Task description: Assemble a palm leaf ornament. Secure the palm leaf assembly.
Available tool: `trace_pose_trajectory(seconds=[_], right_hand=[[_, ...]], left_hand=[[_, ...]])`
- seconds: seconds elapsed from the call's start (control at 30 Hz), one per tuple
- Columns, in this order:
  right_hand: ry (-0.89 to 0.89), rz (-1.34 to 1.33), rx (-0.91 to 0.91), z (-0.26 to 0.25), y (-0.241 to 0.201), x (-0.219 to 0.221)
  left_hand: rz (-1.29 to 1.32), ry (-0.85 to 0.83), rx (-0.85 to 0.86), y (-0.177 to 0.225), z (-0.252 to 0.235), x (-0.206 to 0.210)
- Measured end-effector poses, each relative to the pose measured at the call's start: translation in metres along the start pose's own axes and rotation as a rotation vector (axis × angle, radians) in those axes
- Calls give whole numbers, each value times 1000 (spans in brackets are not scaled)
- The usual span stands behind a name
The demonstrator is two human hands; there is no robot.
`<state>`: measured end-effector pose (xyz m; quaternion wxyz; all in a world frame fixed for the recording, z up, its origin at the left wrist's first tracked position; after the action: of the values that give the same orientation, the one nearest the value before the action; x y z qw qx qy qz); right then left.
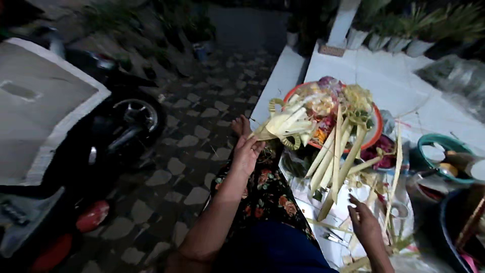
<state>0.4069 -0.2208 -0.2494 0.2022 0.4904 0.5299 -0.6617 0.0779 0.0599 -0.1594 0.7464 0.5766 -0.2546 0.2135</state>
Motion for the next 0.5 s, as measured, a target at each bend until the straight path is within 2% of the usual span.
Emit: trace_pose_trajectory(seconds=[0.13,0.23,0.3,0.37,0.43,0.5], right_hand=[[-358,-517,-156,-35,-113,63],[-572,-848,-204,-51,-207,91],[-589,-1056,-184,-61,-253,102],[-534,-1198,-71,-72,-281,114],[-531,-1259,13,-77,-298,129],[-610,-1224,68,-72,-305,149]], left_hand=[[77,100,93,-2,26,-24],[56,129,134,-8,52,-46],[45,159,158,-13,70,-66],[27,172,181,-21,89,-88],[-11,184,159,-29,114,-109],[-107,201,54,-35,139,-127]])
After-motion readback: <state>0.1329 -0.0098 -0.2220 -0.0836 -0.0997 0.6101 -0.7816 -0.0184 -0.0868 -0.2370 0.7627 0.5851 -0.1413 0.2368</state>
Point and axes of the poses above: each hand's wrist, its own z-axis away from the middle knuckle, its own x-axis out of the palm, y = z × x, the point moved 7 cm from there along -z, towards the middle knuckle, and after that the axes turned 5 degrees about z, right-handed, at the moved point
